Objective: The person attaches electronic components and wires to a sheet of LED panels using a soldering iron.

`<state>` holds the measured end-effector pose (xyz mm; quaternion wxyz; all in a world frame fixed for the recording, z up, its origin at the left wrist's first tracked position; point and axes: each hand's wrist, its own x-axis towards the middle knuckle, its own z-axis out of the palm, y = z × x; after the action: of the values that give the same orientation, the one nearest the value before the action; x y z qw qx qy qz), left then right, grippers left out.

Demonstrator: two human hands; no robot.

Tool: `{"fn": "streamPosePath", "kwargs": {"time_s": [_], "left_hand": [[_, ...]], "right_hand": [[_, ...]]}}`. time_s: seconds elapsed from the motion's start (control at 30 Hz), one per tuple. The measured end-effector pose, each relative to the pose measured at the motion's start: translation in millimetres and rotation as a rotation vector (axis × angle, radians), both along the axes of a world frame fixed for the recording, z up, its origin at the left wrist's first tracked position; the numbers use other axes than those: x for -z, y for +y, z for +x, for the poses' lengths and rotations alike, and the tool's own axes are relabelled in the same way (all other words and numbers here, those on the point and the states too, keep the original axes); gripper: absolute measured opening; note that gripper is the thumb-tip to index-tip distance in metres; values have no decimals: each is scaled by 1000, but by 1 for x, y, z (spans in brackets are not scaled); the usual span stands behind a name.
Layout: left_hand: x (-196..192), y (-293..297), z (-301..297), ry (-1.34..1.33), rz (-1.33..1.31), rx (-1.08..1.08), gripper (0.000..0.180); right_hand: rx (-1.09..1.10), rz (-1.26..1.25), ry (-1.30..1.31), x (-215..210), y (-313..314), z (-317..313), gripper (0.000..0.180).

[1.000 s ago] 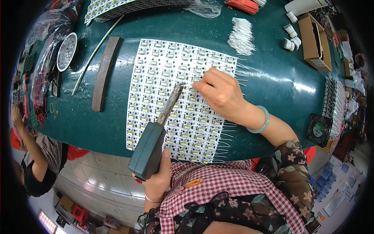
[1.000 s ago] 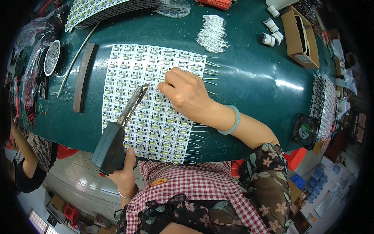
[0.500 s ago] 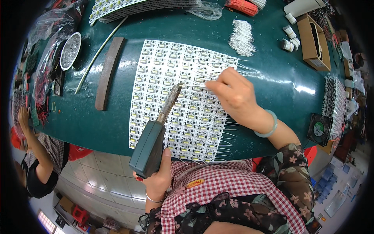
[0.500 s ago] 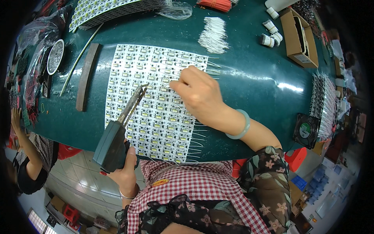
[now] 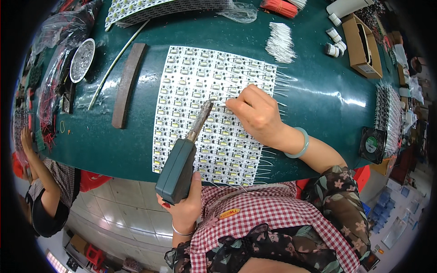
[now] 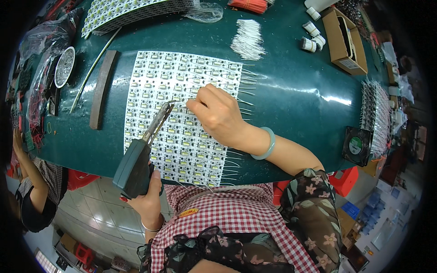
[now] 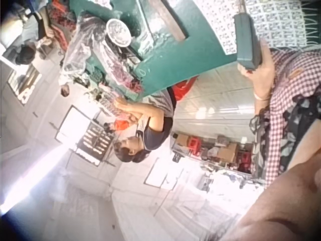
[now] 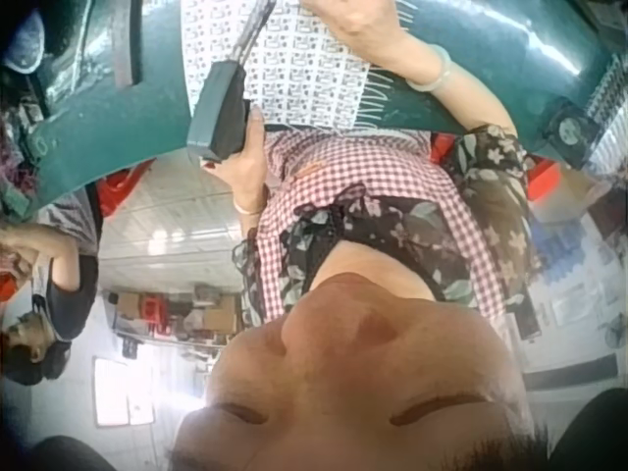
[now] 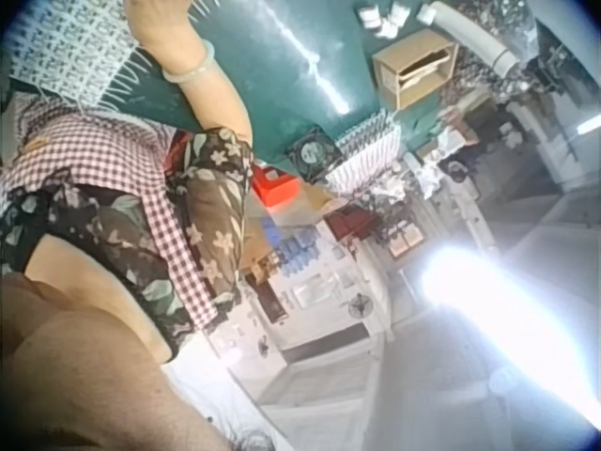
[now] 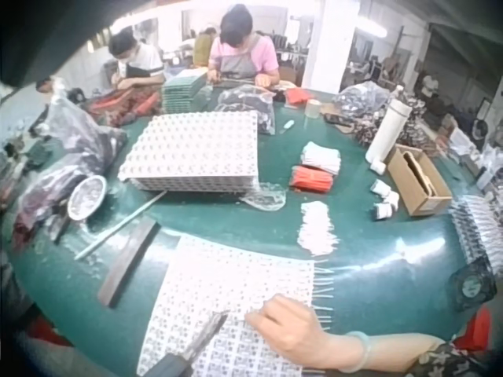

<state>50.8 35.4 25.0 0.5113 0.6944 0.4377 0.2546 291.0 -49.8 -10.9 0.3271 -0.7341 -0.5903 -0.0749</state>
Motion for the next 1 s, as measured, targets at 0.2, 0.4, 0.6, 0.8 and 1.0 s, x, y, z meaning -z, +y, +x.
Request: {"fn": "streamPosePath", "kwargs": {"time_s": [0.2, 0.4, 0.6, 0.8, 1.0], "left_hand": [[2, -2, 4, -44, -75, -1, 20], [0, 0, 10, -56, -80, 46, 19], [5, -1, 8, -26, 15, 61, 19], [2, 6, 9, -19, 81, 113, 20], [-12, 19, 18, -47, 94, 219, 17]], "right_hand": [[-4, -19, -19, 0, -1, 0, 17], [-16, -31, -49, 0, -1, 1, 19], [-38, -29, -76, 0, -1, 2, 20], [-42, -37, -88, 0, -1, 3, 21], [-56, -54, -158, -1, -1, 1, 20]]}}
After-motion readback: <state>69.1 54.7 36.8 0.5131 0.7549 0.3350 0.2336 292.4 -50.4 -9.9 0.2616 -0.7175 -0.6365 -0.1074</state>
